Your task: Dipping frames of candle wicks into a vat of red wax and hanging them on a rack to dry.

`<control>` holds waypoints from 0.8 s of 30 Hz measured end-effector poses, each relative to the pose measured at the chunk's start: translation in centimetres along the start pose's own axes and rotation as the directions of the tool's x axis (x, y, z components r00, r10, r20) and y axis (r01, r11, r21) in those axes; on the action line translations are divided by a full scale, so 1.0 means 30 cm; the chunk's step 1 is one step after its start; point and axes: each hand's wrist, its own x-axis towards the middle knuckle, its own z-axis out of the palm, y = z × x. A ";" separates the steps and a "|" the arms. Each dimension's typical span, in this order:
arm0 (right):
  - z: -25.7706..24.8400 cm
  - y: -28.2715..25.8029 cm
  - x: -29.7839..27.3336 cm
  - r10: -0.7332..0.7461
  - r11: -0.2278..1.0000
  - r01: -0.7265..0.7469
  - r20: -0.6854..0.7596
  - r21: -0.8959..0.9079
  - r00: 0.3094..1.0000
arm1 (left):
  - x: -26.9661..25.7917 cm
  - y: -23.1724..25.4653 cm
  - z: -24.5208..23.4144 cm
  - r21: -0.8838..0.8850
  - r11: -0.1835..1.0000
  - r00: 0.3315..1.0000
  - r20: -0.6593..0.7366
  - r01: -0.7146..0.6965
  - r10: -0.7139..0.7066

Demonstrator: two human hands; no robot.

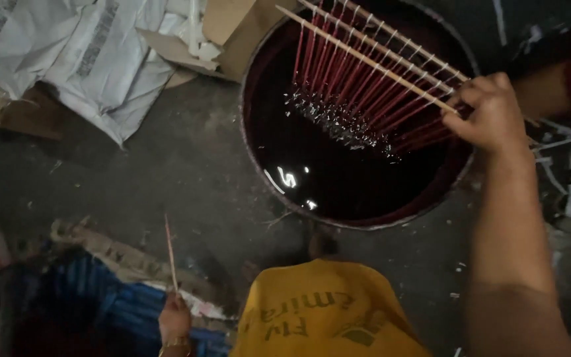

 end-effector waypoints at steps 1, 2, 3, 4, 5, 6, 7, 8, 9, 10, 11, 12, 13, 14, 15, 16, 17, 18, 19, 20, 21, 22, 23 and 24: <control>-0.035 0.001 0.008 0.033 0.999 -0.032 0.013 -0.035 0.999 | 0.015 -0.009 0.019 0.047 0.999 1.000 0.013 0.023 -0.023; -0.051 0.007 0.024 0.034 0.998 -0.033 0.006 -0.045 0.999 | 0.030 -0.030 0.035 0.042 0.999 1.000 0.012 0.012 -0.013; -0.065 0.016 0.041 0.015 0.996 -0.014 0.011 -0.088 1.000 | 0.046 -0.048 0.052 0.044 0.999 0.999 0.024 0.021 -0.022; -0.077 0.023 0.052 -0.001 0.992 0.004 0.021 -0.130 1.000 | 0.060 -0.072 0.067 0.049 0.998 0.999 0.036 0.030 -0.032; -0.087 0.034 0.062 0.002 0.991 0.000 0.016 -0.137 1.000 | 0.063 -0.061 0.081 0.048 0.999 0.999 0.037 0.021 -0.023; -0.094 0.042 0.064 0.033 0.987 -0.030 0.018 -0.159 0.999 | 0.055 -0.062 0.095 0.060 0.996 0.997 -0.023 0.069 -0.068; -0.100 0.051 0.066 0.064 0.982 -0.060 0.019 -0.181 0.998 | 0.047 -0.064 0.110 0.069 0.991 0.990 -0.084 0.117 -0.111; -0.095 0.072 0.066 0.066 0.981 -0.062 0.017 -0.183 0.998 | 0.047 -0.050 0.123 0.069 0.991 0.991 -0.084 0.113 -0.107; -0.091 0.092 0.067 0.078 0.986 -0.073 0.030 -0.152 0.996 | 0.048 -0.038 0.135 0.114 0.975 0.979 -0.089 0.191 -0.182; -0.082 0.109 0.072 0.088 0.990 -0.082 0.042 -0.118 0.995 | 0.045 -0.032 0.144 0.157 0.950 0.961 -0.100 0.271 -0.258; -0.076 0.123 0.077 0.087 0.990 -0.082 0.040 -0.116 0.995 | 0.049 -0.037 0.164 0.156 0.950 0.961 -0.103 0.271 -0.258; -0.067 0.133 0.080 0.092 0.988 -0.086 0.043 -0.127 0.995 | 0.050 -0.048 0.185 0.100 0.957 0.959 -0.114 0.271 -0.260; -0.057 0.141 0.083 0.098 0.986 -0.090 0.046 -0.138 0.994 | 0.051 -0.061 0.206 0.043 0.962 0.957 -0.125 0.269 -0.262; -0.053 0.145 0.080 0.096 0.987 -0.089 0.048 -0.136 0.994 | 0.044 -0.056 0.199 0.042 0.961 0.956 -0.125 0.272 -0.265; -0.049 0.146 0.078 0.120 0.982 -0.110 0.060 -0.151 0.991 | 0.037 -0.053 0.190 0.047 0.970 0.971 -0.048 0.237 -0.235; -0.047 0.150 0.081 0.143 0.977 -0.130 0.070 -0.169 0.987 | 0.037 -0.042 0.182 0.044 0.979 0.979 0.029 0.200 -0.201; -0.074 0.117 0.084 0.140 0.977 -0.127 0.068 -0.169 0.988 | 0.034 -0.031 0.168 0.041 0.979 0.979 0.029 0.201 -0.202; -0.102 0.083 0.085 0.187 0.968 -0.166 0.099 -0.189 0.977 | 0.028 -0.022 0.152 0.000 0.977 0.975 0.073 0.211 -0.211; -0.129 0.048 0.085 0.233 0.956 -0.203 0.128 -0.210 0.964 | 0.023 -0.013 0.137 -0.040 0.974 0.969 0.117 0.223 -0.217; -0.152 0.028 0.071 0.234 0.956 -0.203 0.132 -0.210 0.963 | 0.031 -0.025 0.144 -0.037 0.973 0.968 0.120 0.226 -0.220; -0.173 0.008 0.058 0.195 0.956 -0.170 0.087 -0.240 0.977 | 0.039 -0.036 0.152 -0.025 0.982 0.976 0.118 0.185 -0.180; -0.196 -0.010 0.041 0.157 0.952 -0.140 0.044 -0.272 0.987 | 0.047 -0.046 0.157 -0.011 0.990 0.983 0.117 0.142 -0.140; -0.214 -0.018 0.022 0.160 0.952 -0.142 0.048 -0.271 0.986 | 0.042 -0.044 0.152 -0.006 0.990 0.983 0.120 0.143 -0.141; -0.231 -0.028 0.002 0.084 0.941 -0.089 -0.027 -0.328 0.996 | 0.037 -0.045 0.145 -0.045 0.991 0.986 0.109 0.128 -0.123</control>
